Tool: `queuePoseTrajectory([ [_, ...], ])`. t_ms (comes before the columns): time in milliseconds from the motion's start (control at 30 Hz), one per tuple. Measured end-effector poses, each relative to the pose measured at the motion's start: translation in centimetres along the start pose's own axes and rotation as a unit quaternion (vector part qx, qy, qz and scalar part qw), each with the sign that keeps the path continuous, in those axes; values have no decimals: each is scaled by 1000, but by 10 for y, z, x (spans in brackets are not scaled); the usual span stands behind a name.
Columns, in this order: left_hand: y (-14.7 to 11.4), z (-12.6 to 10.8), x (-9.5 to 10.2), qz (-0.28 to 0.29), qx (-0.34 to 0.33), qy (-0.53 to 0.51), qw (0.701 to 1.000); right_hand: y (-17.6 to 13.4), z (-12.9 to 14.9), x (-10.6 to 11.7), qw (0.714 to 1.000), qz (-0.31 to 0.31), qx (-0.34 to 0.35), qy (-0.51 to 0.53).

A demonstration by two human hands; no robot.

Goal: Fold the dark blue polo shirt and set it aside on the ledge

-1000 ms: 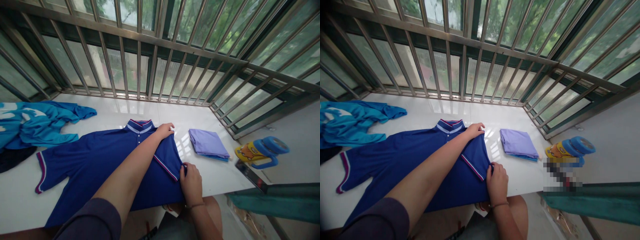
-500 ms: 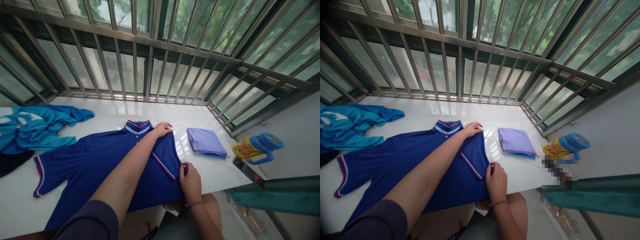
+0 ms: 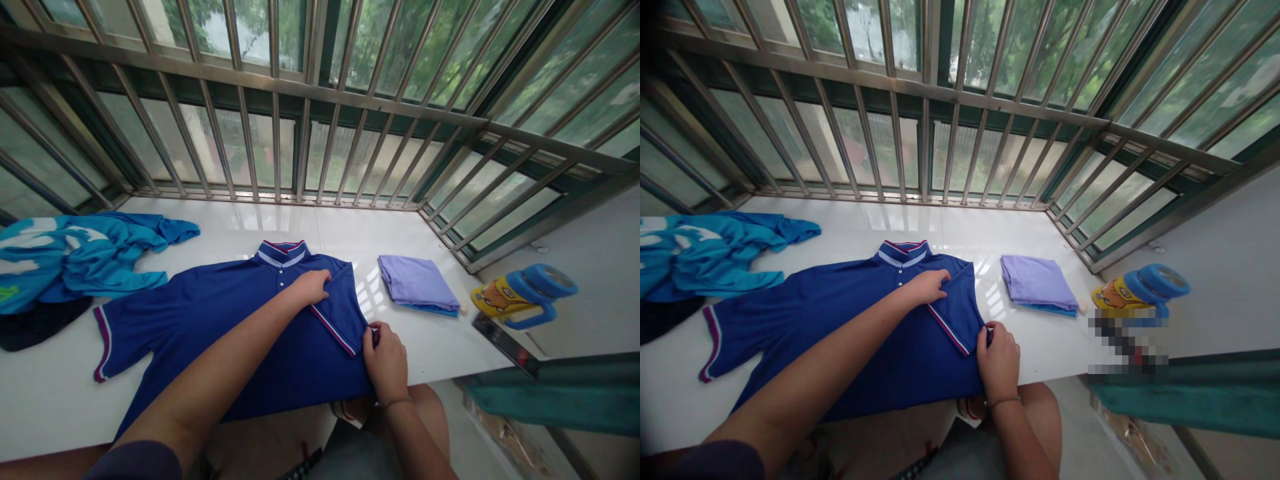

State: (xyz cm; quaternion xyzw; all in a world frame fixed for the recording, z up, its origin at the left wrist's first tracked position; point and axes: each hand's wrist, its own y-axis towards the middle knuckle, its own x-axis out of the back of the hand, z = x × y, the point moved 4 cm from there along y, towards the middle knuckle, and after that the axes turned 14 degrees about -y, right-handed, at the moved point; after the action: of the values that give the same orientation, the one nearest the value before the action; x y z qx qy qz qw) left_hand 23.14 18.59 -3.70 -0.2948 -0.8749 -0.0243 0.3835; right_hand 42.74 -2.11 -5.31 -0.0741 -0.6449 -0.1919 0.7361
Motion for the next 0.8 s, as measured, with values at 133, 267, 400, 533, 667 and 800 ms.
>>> queuePoseTrajectory([
  [133,-9,0,11,-28,15,30,999,0,2,2,1000,8,-4,-3],
  [267,-31,-23,7,-86,-11,61,994,1,2,1,1000,20,-8,-17],
  [400,-64,-41,-39,-61,-143,73,985,1,2,-1,999,11,0,-40],
  [533,-94,-24,-86,-36,-199,109,973,1,3,0,999,6,6,-38],
  [667,-121,-7,-98,-34,-216,114,969,1,5,2,999,6,3,-45],
  [800,-152,-1,-91,-18,-219,107,970,1,6,4,999,8,6,-43],
])
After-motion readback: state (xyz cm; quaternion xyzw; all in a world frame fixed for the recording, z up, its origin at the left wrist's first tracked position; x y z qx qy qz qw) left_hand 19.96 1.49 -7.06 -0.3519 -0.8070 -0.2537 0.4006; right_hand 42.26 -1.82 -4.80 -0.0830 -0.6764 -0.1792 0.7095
